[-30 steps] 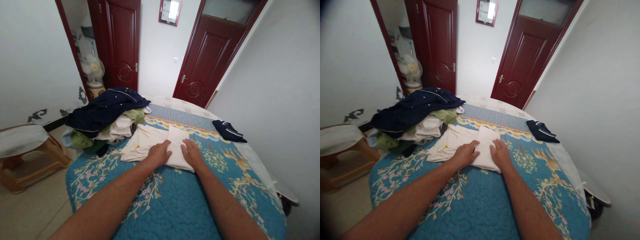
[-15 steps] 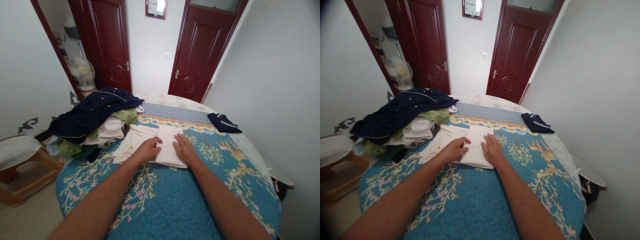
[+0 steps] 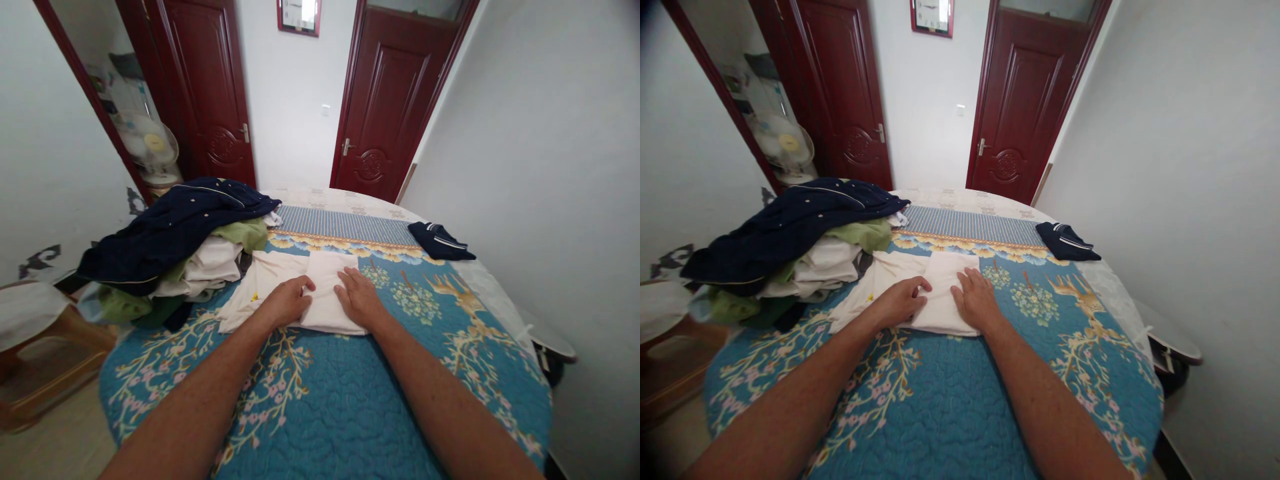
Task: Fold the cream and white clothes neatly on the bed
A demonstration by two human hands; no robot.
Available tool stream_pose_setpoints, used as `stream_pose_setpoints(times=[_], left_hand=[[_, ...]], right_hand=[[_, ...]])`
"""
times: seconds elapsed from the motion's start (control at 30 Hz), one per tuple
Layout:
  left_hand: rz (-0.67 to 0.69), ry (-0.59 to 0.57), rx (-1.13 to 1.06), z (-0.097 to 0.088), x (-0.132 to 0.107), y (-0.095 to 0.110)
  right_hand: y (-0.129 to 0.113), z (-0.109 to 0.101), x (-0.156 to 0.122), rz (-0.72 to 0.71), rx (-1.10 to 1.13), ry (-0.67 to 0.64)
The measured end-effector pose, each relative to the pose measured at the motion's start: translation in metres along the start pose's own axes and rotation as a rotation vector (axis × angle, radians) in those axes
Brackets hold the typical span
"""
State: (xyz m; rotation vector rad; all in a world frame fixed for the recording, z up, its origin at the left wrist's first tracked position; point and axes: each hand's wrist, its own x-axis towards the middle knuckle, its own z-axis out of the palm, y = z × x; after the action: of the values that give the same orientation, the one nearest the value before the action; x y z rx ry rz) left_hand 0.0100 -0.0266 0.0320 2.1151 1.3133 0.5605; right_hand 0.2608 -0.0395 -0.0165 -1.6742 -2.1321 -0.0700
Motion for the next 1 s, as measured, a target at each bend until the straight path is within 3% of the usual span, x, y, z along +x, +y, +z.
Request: stream_pose_setpoints(times=[0.17,0.27,0.33,0.37,0.47,0.6,0.73,1.0], left_hand=[[-0.039,0.0,0.182,-0.006,-0.005,0.009],[-0.019,0.194,0.389,-0.003,-0.006,0.019],[0.111,0.324,0.463,0.005,-0.004,0.024],[0.206,0.336,0.476,0.012,-0.002,0.025],[0.372,0.226,0.522,0.034,0.002,0.021],[0.294,0.157,0.615,0.054,0.002,0.01],[0.233,0.181,0.652,0.056,0.0,0.005],[0.21,0.171,0.675,0.056,0.001,0.005]], right_hand=[[-0.005,-0.006,0.0,0.014,0.024,-0.053],[-0.013,-0.011,-0.003,0.045,-0.005,-0.101],[-0.017,-0.014,-0.004,0.059,-0.017,-0.117],[-0.019,-0.016,-0.004,0.062,-0.021,-0.121],[-0.021,-0.017,-0.005,0.061,-0.027,-0.128],[-0.02,-0.016,-0.003,0.092,-0.023,-0.146],[-0.015,-0.011,0.011,0.183,0.007,-0.179],[0.012,0.007,0.065,0.346,-0.034,-0.179]])
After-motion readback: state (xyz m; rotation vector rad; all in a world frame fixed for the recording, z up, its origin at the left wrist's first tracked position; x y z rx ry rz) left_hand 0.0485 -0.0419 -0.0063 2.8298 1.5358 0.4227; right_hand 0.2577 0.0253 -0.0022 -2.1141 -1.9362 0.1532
